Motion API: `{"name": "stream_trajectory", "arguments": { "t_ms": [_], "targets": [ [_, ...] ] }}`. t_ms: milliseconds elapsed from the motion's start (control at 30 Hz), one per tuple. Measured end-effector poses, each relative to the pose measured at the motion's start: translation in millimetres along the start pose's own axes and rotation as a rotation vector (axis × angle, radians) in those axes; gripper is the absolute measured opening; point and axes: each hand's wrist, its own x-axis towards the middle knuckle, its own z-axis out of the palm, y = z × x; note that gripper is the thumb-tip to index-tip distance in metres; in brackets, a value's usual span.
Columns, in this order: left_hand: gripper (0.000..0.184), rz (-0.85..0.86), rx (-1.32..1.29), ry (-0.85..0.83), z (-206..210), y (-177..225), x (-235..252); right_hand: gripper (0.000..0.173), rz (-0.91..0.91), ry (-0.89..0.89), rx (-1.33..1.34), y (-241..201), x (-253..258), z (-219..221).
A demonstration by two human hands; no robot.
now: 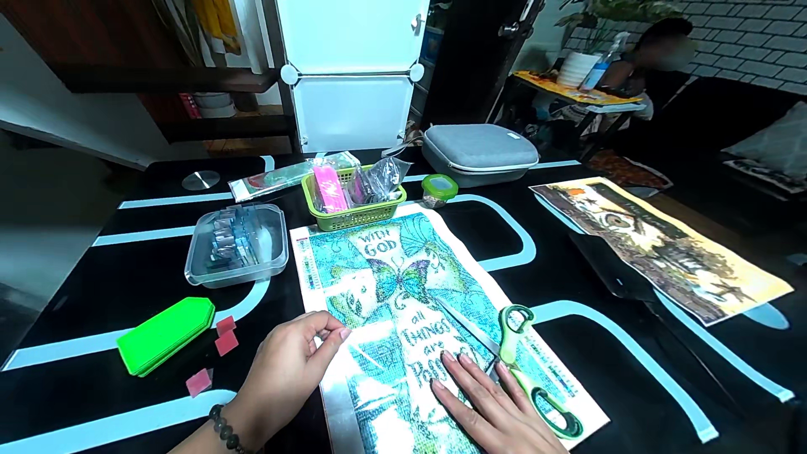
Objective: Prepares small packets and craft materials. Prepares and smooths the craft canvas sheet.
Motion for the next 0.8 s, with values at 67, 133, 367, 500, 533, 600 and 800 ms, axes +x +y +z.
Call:
{"name": "stream_trajectory", "arguments": {
  "t_ms": [67, 133, 367, 500, 533, 600, 800],
  "targets": [
    [0.027, -0.001, -0.007, 0.005, -0.6, 0.6, 1.1, 0.059, 0.002, -0.004, -0.003, -0.2, 0.0, 0.0],
    [0.025, -0.013, -0.003, 0.007, -1.4, 1.3, 2.7, 0.059, 0.006, -0.005, -0.006, -0.8, 0.0, -0.4],
    [0.020, -0.046, 0.000, 0.058, -3.8, 0.5, 7.8, 0.060, 0.002, -0.001, 0.002, 0.0, 0.5, -0.1],
    [0.019, -0.061, -0.015, 0.053, -4.9, 1.2, 8.8, 0.060, -0.008, -0.004, -0.011, 0.6, 0.4, 0.1],
    [0.019, -0.067, -0.010, 0.049, -5.3, 1.8, 9.0, 0.060, -0.007, -0.007, -0.013, 0.9, 0.4, 0.2],
    [0.020, -0.064, 0.022, 0.049, -5.3, 1.8, 9.3, 0.060, -0.003, -0.007, -0.011, 1.0, 0.4, 0.2],
    [0.024, -0.050, 0.168, 0.039, -5.7, 0.7, 8.1, 0.062, 0.035, 0.004, 0.038, -6.2, 5.8, -7.6]
  ]
}}
